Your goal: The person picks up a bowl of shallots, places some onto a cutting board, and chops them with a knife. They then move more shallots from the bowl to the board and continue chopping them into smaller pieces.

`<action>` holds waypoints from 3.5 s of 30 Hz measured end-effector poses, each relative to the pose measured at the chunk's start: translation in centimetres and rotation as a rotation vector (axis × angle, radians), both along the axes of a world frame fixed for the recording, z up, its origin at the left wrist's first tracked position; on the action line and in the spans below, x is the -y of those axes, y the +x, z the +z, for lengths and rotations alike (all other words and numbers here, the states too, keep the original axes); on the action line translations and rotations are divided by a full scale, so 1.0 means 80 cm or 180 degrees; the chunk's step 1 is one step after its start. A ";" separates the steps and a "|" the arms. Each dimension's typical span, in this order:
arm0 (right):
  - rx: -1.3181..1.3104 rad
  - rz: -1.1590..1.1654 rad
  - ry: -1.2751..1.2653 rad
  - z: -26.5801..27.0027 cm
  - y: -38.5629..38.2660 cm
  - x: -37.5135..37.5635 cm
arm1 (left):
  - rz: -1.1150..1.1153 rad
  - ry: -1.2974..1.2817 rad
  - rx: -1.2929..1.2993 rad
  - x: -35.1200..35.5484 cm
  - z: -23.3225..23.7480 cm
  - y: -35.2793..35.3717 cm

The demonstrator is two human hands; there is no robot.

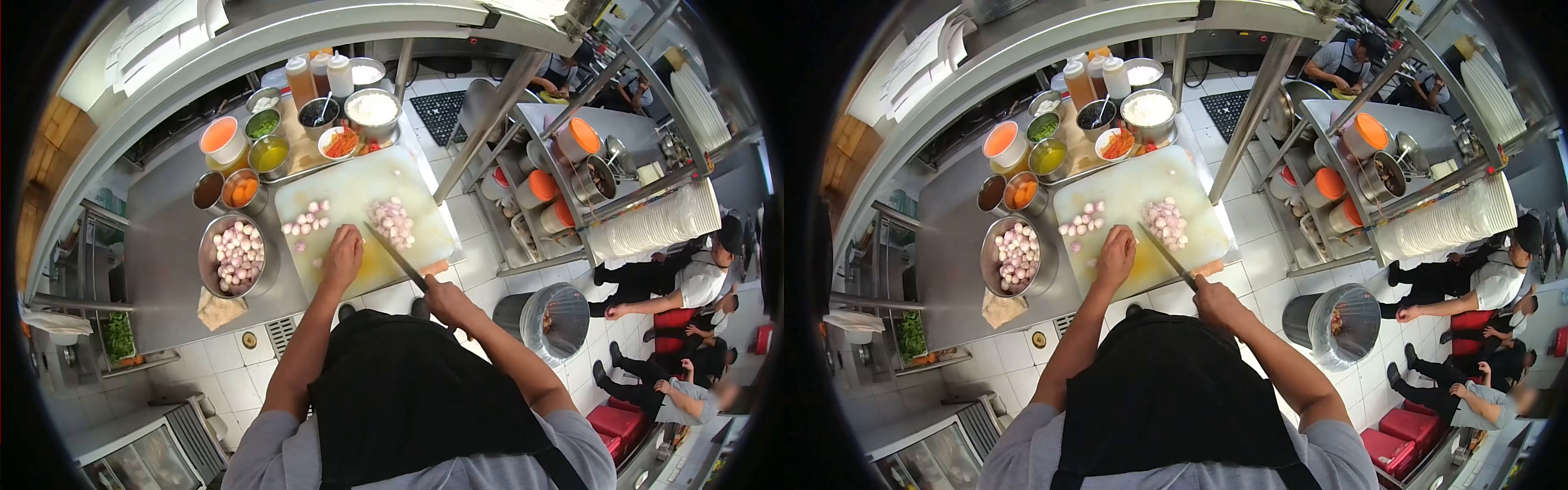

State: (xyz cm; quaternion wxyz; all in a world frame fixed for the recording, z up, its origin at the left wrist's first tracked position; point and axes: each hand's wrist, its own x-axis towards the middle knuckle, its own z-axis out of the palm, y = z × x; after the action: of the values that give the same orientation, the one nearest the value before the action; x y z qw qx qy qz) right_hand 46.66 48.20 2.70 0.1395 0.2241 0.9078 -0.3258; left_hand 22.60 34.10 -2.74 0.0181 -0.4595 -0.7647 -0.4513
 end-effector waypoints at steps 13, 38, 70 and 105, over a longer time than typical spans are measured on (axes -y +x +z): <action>-0.0043 -0.0003 0.0309 -0.012 0.005 0.015 | 0.0068 -0.0148 0.0270 -0.009 -0.009 0.013; 0.0036 -0.0020 0.0185 0.004 0.004 0.022 | -0.0083 -0.0267 0.0063 -0.006 -0.015 0.012; 0.0035 0.0011 0.0135 0.019 0.013 0.021 | -0.0133 -0.0086 0.0023 -0.002 -0.012 0.011; -0.0065 0.0105 -0.0010 -0.012 0.004 -0.003 | 0.0124 -0.0210 0.0771 0.049 0.001 0.014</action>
State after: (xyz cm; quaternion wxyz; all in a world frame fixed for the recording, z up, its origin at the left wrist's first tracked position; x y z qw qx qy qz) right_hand 46.97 48.46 1.70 0.1359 0.2056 0.9123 -0.3272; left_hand 23.68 30.18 -2.67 -0.0808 -0.3870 -0.7845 -0.4777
